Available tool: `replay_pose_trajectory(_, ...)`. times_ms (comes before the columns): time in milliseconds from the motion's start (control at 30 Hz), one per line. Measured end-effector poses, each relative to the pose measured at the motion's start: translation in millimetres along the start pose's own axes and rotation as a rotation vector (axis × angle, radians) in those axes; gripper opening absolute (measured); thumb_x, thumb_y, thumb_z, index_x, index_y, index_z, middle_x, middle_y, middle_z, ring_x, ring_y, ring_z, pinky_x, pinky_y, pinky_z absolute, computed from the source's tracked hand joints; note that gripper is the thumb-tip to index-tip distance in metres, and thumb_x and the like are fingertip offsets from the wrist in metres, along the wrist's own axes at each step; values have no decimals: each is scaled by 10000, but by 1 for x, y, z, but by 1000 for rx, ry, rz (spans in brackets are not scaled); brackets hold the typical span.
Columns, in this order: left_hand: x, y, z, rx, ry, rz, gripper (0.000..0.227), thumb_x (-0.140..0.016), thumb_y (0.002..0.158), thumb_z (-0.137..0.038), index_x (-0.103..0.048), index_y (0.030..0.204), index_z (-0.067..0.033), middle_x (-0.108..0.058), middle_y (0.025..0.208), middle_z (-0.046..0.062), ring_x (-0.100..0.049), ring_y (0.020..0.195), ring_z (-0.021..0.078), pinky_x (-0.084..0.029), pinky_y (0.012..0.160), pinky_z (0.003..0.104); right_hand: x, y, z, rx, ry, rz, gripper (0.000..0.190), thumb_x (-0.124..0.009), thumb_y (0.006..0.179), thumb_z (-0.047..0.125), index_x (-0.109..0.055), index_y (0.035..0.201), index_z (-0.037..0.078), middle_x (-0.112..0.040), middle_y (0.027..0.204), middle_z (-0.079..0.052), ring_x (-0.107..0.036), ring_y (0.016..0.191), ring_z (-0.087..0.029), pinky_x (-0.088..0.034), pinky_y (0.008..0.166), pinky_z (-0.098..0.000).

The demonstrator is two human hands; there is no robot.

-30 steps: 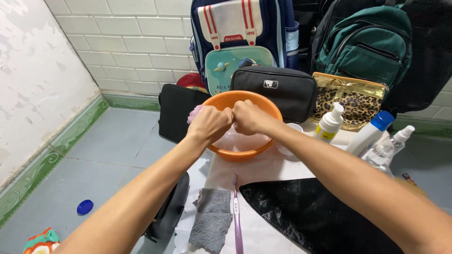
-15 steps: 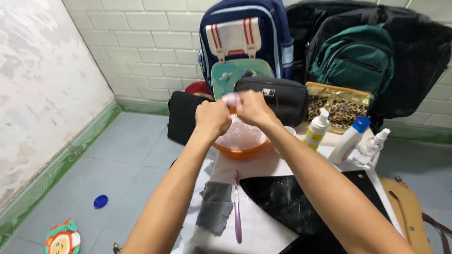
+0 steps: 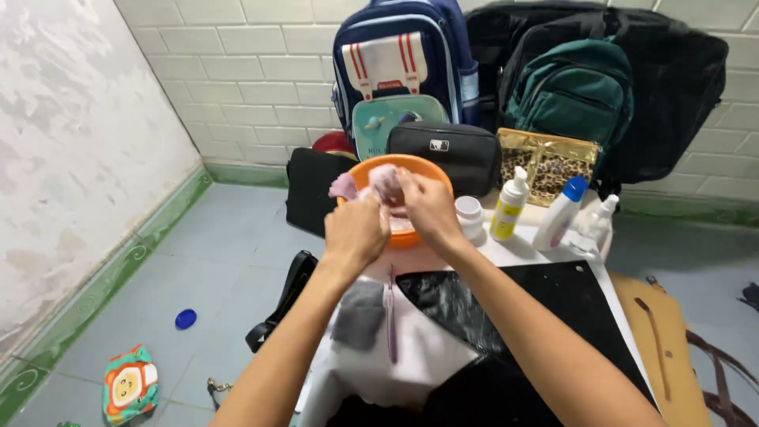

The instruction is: Cleaning a black leather panel using soapy water, a toothbrush, and a cloth.

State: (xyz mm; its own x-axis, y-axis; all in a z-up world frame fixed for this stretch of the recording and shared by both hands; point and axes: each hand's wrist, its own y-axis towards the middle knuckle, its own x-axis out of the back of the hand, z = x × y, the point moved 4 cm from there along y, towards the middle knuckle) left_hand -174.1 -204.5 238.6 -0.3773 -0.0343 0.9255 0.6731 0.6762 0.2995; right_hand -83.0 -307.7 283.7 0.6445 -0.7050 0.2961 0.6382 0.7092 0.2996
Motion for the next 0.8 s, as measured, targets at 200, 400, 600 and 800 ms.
replay_pose_trajectory(200,15,-110,-60,-241,-536,-16,330,-687,874,-341,-658,848,-14,-639,829,254,-662,869,514,-542,739,585,50,-95,-49,-20,-81,86,188,-695,928,283,-814,892,141,-718,690,-66,-597,719,-108,-532,683,-320)
replay_pose_trajectory(400,-48,-150,-72,112,-1242,199,199,-670,955,-183,-826,993,-65,-709,677,70,-597,697,125,-551,641,278,90,-139,-64,-95,163,150,257,-601,984,83,-798,823,40,-638,584,-39,-566,614,-124,-532,624,-280)
replay_pose_trajectory(600,-67,-164,-94,347,-1605,121,287,-617,965,-78,-758,1156,84,-758,991,133,-685,890,168,-579,860,273,111,-165,-109,-144,261,157,160,-561,995,74,-694,987,-15,-618,715,-40,-518,624,-100,-440,565,-236)
replay_pose_trajectory(800,-48,-177,-119,160,-1524,140,163,-740,876,-23,-717,1033,15,-779,906,118,-743,834,172,-595,800,282,111,-186,-100,-359,609,-69,478,-643,901,40,-518,1353,-54,-736,1144,-247,-713,932,-232,-585,811,-308)
